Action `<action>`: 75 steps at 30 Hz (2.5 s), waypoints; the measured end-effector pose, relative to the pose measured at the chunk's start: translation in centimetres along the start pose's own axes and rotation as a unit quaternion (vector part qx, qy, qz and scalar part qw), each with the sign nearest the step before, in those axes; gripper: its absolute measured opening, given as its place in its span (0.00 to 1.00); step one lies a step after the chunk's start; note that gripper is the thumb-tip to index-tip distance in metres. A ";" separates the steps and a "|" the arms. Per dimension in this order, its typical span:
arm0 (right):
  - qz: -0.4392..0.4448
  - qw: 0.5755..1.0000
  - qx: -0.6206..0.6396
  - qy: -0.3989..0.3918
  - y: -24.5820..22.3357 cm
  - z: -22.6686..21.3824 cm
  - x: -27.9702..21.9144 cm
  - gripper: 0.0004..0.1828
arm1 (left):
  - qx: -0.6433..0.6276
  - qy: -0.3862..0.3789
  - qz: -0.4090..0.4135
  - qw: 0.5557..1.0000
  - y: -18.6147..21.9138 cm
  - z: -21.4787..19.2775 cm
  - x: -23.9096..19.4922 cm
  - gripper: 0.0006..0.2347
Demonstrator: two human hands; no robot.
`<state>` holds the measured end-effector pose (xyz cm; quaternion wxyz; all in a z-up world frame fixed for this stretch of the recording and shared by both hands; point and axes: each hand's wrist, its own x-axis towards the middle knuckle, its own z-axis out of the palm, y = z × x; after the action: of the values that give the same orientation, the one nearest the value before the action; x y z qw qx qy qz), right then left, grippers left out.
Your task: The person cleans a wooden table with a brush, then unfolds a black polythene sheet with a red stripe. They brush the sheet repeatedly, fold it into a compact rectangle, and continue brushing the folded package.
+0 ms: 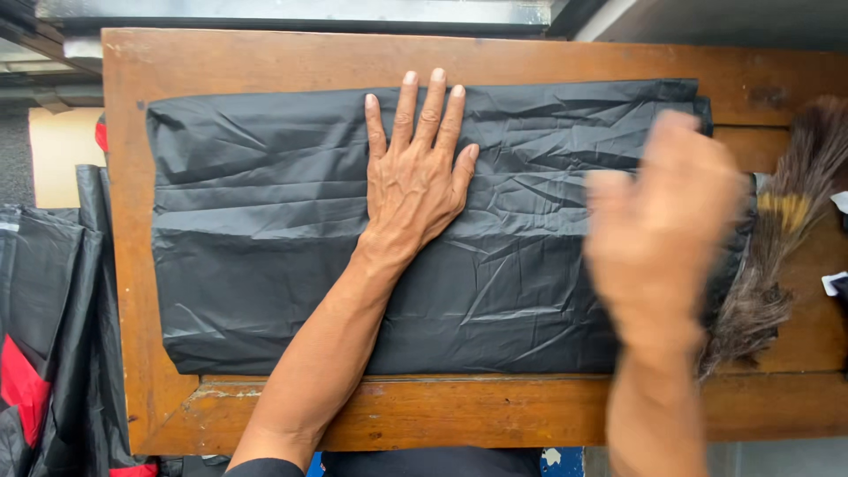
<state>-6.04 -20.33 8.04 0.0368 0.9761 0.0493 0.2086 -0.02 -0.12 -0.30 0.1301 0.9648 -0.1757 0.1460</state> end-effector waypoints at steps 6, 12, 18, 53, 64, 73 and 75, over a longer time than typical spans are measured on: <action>-0.032 0.959 0.263 -0.097 -10.0 5.4 2.4 0.42 | 0.047 -0.075 0.007 0.996 -0.1 -0.1 0.0 0.23; -0.031 0.925 0.251 -0.284 -6.2 7.0 2.7 0.53 | 0.035 -0.045 -0.009 0.998 -0.1 0.1 -0.2 0.23; 0.093 0.951 0.101 -0.276 3.3 7.7 2.5 0.46 | 0.023 -0.068 -0.001 0.997 0.0 -0.5 0.0 0.24; -0.033 0.975 0.143 -0.169 -3.5 3.1 -11.7 0.45 | -0.025 -0.011 0.040 0.999 -0.4 -0.5 0.1 0.20; 0.143 0.965 0.103 -0.195 -2.1 0.0 -11.6 0.45 | -0.030 0.000 0.049 0.998 0.0 -0.4 0.1 0.20; -0.007 0.971 0.099 -0.219 -2.3 2.2 -13.8 0.45 | -0.047 -0.008 0.052 0.997 -0.2 -0.6 0.2 0.18; 0.009 0.979 0.042 -0.199 0.5 1.6 -14.0 0.45 | -0.048 -0.006 0.047 0.998 -0.2 -0.6 0.0 0.18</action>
<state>-18.07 -22.51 1.00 0.0028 0.9991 0.0409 0.0078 -0.05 0.24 0.19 0.1687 0.9488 -0.2286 0.1378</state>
